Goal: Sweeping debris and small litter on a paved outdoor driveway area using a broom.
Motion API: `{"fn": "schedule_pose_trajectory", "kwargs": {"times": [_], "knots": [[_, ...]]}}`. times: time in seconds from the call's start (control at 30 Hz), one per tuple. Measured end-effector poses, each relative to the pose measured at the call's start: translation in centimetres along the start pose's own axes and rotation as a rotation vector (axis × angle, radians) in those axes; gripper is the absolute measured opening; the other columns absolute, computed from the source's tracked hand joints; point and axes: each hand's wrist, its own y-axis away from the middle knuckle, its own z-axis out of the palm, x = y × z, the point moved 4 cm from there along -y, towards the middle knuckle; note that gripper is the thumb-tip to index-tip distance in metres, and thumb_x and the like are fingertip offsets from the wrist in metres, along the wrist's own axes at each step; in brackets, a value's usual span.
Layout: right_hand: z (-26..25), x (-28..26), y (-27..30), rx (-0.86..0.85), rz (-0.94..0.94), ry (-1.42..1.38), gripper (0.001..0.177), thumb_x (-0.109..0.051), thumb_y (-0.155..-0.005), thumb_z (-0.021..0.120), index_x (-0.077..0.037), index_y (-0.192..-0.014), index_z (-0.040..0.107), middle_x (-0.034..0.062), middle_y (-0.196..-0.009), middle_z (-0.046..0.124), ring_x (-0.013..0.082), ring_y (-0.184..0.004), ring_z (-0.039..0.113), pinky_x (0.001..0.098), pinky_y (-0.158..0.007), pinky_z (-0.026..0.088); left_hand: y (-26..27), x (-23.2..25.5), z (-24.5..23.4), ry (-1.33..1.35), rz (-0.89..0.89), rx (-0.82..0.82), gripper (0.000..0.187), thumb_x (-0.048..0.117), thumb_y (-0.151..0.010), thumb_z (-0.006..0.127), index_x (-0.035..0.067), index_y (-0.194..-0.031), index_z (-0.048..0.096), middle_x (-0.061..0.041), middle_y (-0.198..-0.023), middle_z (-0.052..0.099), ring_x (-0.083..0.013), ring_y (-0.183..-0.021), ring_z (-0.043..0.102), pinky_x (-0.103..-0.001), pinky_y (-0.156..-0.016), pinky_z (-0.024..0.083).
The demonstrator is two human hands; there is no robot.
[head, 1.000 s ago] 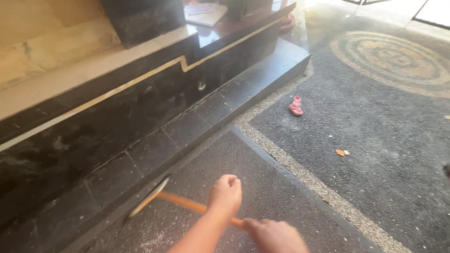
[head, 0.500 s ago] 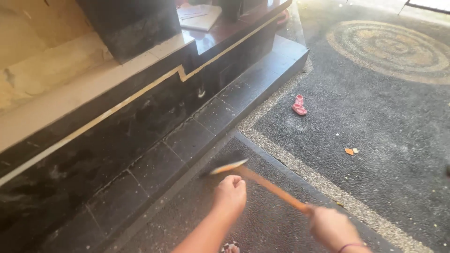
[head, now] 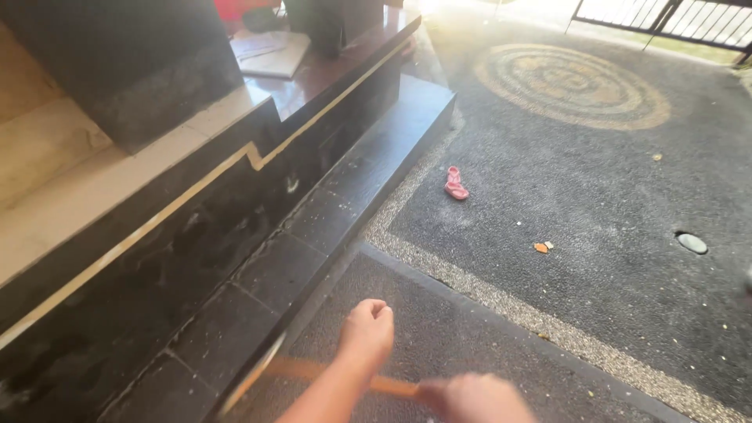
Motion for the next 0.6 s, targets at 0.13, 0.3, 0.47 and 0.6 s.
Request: {"fn": "schedule_pose_trajectory", "kwargs": {"times": [0.13, 0.3, 0.47, 0.6], "knots": [[5.4, -0.8, -4.2, -0.012, -0.173, 0.096, 0.034, -0.039, -0.105, 0.049, -0.049, -0.135, 0.062, 0.0081, -0.108, 0.072, 0.0263, -0.099, 0.072, 0.0448, -0.087, 0.059, 0.2, 1.4, -0.4, -0.046, 0.004, -0.001, 0.034, 0.029, -0.09, 0.062, 0.011, -0.117, 0.073, -0.009, -0.114, 0.077, -0.0218, -0.108, 0.073, -0.036, -0.096, 0.054], [0.7, 0.7, -3.7, 0.046, -0.113, 0.108, 0.032, -0.044, -0.098, 0.056, -0.041, -0.13, 0.063, 0.0019, -0.105, 0.074, 0.0224, -0.1, 0.073, 0.0412, -0.087, 0.059, -2.2, 0.9, -0.4, -0.016, 0.039, -0.009, 0.036, 0.03, -0.09, 0.061, 0.01, -0.119, 0.071, -0.01, -0.114, 0.076, -0.0228, -0.109, 0.073, -0.036, -0.096, 0.054], [-3.6, 9.1, -5.2, 0.097, 0.243, -0.012, 0.043, -0.033, -0.097, 0.054, -0.052, -0.135, 0.061, -0.0036, -0.116, 0.074, 0.0201, -0.111, 0.072, 0.0384, -0.097, 0.059, -3.9, 1.4, -0.6, -0.02, 0.007, -0.009, 0.035, 0.028, -0.091, 0.061, 0.01, -0.12, 0.071, -0.009, -0.116, 0.076, -0.0222, -0.11, 0.072, -0.036, -0.097, 0.054], [-7.0, 12.9, -5.9, 0.07, 0.49, -0.125, 0.038, -0.044, -0.104, 0.047, -0.043, -0.14, 0.059, 0.0006, -0.112, 0.079, 0.0206, -0.104, 0.079, 0.039, -0.096, 0.063, -4.7, 3.0, -0.6, 0.012, -0.039, -0.021, 0.035, 0.027, -0.091, 0.062, 0.01, -0.12, 0.071, -0.009, -0.117, 0.075, -0.0212, -0.11, 0.073, -0.035, -0.098, 0.054]]}}
